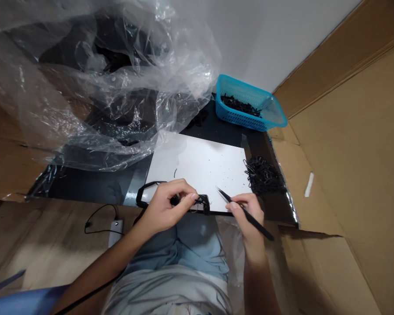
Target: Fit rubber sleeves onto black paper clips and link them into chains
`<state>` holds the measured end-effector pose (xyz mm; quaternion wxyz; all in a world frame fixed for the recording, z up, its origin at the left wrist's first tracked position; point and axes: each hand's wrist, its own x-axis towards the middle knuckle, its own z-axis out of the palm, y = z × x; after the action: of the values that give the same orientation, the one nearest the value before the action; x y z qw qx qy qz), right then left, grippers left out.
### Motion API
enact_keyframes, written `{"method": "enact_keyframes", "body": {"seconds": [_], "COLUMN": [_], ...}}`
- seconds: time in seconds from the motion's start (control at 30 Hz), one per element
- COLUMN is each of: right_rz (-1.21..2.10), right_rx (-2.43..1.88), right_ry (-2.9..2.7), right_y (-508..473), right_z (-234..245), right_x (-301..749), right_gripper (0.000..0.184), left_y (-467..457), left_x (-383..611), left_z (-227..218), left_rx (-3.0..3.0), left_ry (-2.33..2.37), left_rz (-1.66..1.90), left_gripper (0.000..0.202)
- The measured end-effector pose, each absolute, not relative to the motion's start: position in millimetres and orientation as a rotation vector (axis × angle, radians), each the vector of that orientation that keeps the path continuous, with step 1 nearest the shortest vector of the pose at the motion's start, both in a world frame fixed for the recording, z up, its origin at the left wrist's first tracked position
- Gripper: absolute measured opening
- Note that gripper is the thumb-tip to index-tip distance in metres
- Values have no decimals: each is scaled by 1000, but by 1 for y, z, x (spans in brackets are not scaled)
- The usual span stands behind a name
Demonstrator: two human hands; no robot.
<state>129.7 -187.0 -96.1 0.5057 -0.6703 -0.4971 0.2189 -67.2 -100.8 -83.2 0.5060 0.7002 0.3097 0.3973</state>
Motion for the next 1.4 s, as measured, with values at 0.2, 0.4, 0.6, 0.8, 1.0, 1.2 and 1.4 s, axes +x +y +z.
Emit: {"method": "enact_keyframes", "body": {"seconds": [0.2,0.4,0.6,0.8,1.0,1.2,1.4], "right_rz": [442,457,768,1106,1446,1393,1270], "right_rx": [-1705,-1475,-1329,-1216,-1169,-1137,-1190], "right_ry": [-1278,-1180,-1293,-879,-657,-684,-778], "right_y": [-210,-189,-162,-156,-149,-153,-157], "right_z": [-96,-91,-87,-91,-84,-76,-68], "right_x": [147,111,87,85,100,111,98], "right_gripper": [12,15,15,10,18,21,16], "left_y": [-103,-102,-101,-98,-93,-91,-103], "left_x": [-66,-66,-69,-75,-79,-84,-75], "left_z": [-85,-87,-85,-85,-86,-85,-71], "left_rx": [1639,1577,1575,1517,1321,1404,2012], "left_ry": [738,741,692,619,592,682,881], "left_rz": [878,813,822,790,765,773,839], "left_gripper": [22,19,17,13,20,24,43]}}
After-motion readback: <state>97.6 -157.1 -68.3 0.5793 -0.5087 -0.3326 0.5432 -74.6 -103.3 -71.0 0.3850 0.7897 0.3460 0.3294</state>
